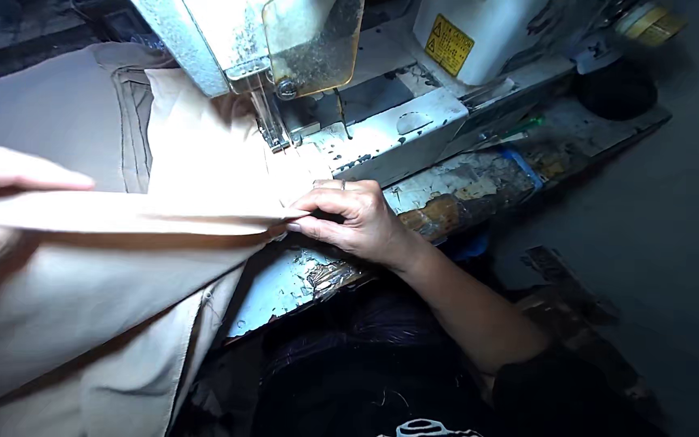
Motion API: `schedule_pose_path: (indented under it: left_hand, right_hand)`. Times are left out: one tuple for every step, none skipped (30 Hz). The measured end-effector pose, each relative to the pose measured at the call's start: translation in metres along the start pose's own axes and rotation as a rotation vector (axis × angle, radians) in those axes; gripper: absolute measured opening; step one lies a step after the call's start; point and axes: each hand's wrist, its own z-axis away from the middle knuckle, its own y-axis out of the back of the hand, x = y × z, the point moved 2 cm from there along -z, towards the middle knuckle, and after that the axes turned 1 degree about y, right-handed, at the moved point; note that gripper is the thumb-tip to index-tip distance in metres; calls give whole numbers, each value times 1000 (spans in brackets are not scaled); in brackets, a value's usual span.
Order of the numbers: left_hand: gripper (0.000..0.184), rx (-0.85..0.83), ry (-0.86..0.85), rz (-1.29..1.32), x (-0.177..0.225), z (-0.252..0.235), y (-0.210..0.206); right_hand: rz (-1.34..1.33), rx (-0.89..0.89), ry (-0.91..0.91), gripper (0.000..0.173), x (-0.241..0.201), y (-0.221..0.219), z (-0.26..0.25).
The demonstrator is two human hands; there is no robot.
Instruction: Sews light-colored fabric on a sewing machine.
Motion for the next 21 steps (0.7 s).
schedule_pose_path:
  left_hand:
    - [27, 23, 88, -64, 12, -6, 1]
    - [22, 38, 165, -116, 24, -11, 3]
    - [18, 31, 196, -153, 31, -14, 6]
    - [15, 9, 171, -146, 31, -13, 8]
    - [13, -25, 116, -133, 26, -12, 11]
    - [14, -90, 83, -120, 24, -10, 13]
    - [19, -118, 64, -107, 24, -8, 13]
    - [22, -113, 62, -106, 28, -9, 12]
    - [22, -102, 57, -101, 38, -14, 12]
    - [22, -108, 50, -124, 48, -20, 13]
    - [23, -112, 32, -142, 58, -26, 13]
    - [23, -120, 21, -168, 66, -30, 11]
    - [24, -119, 12, -214, 69, -31, 9]
    - [26, -104, 3, -243, 65, -30, 6]
    - [27, -85, -7, -253, 59, -29, 4]
    - [26, -62, -6, -238, 56, -28, 2]
    - [25, -47, -16, -247, 56, -29, 1]
    - [24, -48, -21, -242, 61, -32, -2]
    - [25, -57, -20, -250, 65, -34, -6]
    - [27, -70, -35, -268, 64, -34, -9]
    - [30, -74, -55, -277, 60, -34, -10]
  right_hand:
    - [5, -7, 0, 11, 0, 0, 0]
    - [12, -11, 2, 11, -1, -1, 0]
    - [19, -10, 6, 11, -1, -1, 0]
    - [26, -7, 8, 11, 0, -1, -1]
    - [31, -7, 9, 11, 1, 0, -1]
    - [34, -12, 8, 11, 1, 1, -1]
    - [36, -17, 8, 11, 1, 1, -1]
    - [42, -26, 6, 11, 1, 0, -1]
    - [47, -31, 5, 11, 1, 0, -2]
    - [50, -29, 5, 11, 1, 0, -2]
    - [50, -24, 7, 11, 1, 0, -3]
    - [51, -18, 7, 11, 1, 0, -2]
    - [51, -13, 9, 11, 1, 0, -2]
    - [53, -10, 11, 11, 0, 0, -2]
    - [58, -11, 15, 11, -1, 0, -2]
    - [66, -13, 17, 11, -1, 0, -4]
    - [70, -13, 18, 11, -1, 1, -5]
    - [66, -16, 15, 11, 0, 2, -5]
    - [64, -18, 10, 11, 0, 3, -4]
    - [62, -25, 3, 11, -1, 3, -3]
    - [61, -30, 1, 11, -1, 2, -3]
